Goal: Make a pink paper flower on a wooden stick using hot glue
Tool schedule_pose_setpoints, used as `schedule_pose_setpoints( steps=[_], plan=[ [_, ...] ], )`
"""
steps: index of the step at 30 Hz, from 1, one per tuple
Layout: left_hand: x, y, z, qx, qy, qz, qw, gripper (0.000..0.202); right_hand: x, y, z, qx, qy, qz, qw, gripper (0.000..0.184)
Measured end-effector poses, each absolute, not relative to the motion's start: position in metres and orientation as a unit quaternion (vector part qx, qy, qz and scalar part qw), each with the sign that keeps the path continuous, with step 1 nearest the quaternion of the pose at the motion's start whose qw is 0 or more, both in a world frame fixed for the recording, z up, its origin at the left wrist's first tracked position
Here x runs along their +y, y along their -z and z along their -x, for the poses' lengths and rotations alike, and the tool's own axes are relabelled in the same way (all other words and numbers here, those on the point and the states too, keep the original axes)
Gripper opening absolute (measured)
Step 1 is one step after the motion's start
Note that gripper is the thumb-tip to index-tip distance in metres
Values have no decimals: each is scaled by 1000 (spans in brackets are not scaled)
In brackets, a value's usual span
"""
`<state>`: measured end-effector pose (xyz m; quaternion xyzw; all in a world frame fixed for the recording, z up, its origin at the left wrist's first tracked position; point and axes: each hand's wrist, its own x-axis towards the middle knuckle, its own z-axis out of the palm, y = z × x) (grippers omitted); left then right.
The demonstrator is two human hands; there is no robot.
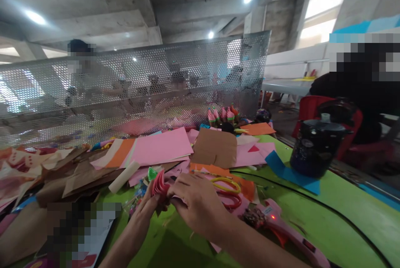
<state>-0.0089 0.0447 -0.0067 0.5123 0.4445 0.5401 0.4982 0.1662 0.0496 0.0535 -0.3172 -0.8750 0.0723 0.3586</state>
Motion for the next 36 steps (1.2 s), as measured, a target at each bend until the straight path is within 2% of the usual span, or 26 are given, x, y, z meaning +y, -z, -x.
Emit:
schedule_pose_setpoints(
  steps=[9, 16, 24, 36],
  plan=[
    [48, 5, 12, 461, -527, -498, 512, 60, 49, -57, -166, -875, -66, 329, 349, 13],
    [45, 1, 12, 455, -519, -535, 487, 53, 51, -53, -166, -879, -71, 324, 343, 9],
    [46, 4, 13, 455, -528, -511, 504, 63, 50, -55, -166, -876, -64, 329, 346, 10],
    [43, -2, 9, 456, -531, -511, 499, 55, 48, -54, -165, -879, -51, 334, 335, 12]
  ],
)
